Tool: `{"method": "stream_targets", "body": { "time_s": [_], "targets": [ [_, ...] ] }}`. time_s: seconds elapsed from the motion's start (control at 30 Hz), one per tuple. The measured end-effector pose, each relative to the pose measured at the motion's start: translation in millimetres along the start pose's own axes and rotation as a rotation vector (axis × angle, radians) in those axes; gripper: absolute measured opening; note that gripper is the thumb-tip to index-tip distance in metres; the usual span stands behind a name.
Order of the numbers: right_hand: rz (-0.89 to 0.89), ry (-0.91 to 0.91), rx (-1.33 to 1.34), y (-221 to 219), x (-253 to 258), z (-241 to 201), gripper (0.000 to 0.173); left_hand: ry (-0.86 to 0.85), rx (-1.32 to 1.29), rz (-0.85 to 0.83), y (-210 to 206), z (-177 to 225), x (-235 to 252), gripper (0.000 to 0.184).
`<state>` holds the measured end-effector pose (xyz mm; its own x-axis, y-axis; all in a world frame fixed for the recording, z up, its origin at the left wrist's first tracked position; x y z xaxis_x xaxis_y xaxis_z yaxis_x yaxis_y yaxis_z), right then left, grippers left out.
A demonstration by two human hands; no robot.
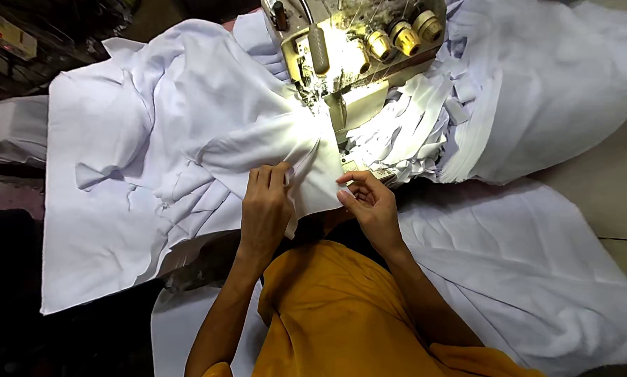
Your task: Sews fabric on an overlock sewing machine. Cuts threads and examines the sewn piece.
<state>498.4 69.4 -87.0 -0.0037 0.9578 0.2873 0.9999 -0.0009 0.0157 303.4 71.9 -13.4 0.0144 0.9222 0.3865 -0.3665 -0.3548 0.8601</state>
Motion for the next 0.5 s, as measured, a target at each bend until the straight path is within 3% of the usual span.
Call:
{"method": "stream_targets", "body": {
  "time_s": [0.17, 0.27, 0.37, 0.5],
  "targets": [
    [-0.011, 0.007, 0.024, 0.9, -1.0, 0.1, 0.018, -0.088, -0.489, -0.045, 32.3, 12.3, 1.4, 0.012],
    [-0.019, -0.056, 0.157, -2.0, -1.1, 2.6, 0.018, -0.048, -0.749, -0.153, 19.7, 21.5, -3.7, 0.016],
    [-0.036, -0.156, 0.334, -5.5, -0.1, 7.4, 0.022, 0.007, -0.780, -0.252, -9.7, 27.9, -15.5, 0.017],
    [-0.048, -0.183, 0.331, -6.2, 3.4, 12.8, 0.023, 0.014, -0.733, -0.285, -27.5, 28.9, -26.9, 0.016]
  ]
}}
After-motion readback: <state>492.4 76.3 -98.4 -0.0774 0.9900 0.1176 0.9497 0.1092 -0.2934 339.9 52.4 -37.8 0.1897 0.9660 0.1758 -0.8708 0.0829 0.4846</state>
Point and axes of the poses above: each hand's wrist, its own x-axis towards the middle knuckle, its own y-axis out of the back of the hand, z = x × y, the point moved 7 cm from there along x, towards the middle knuckle, and after that the axes turned 11 degrees about y, right-handed, at the moved point
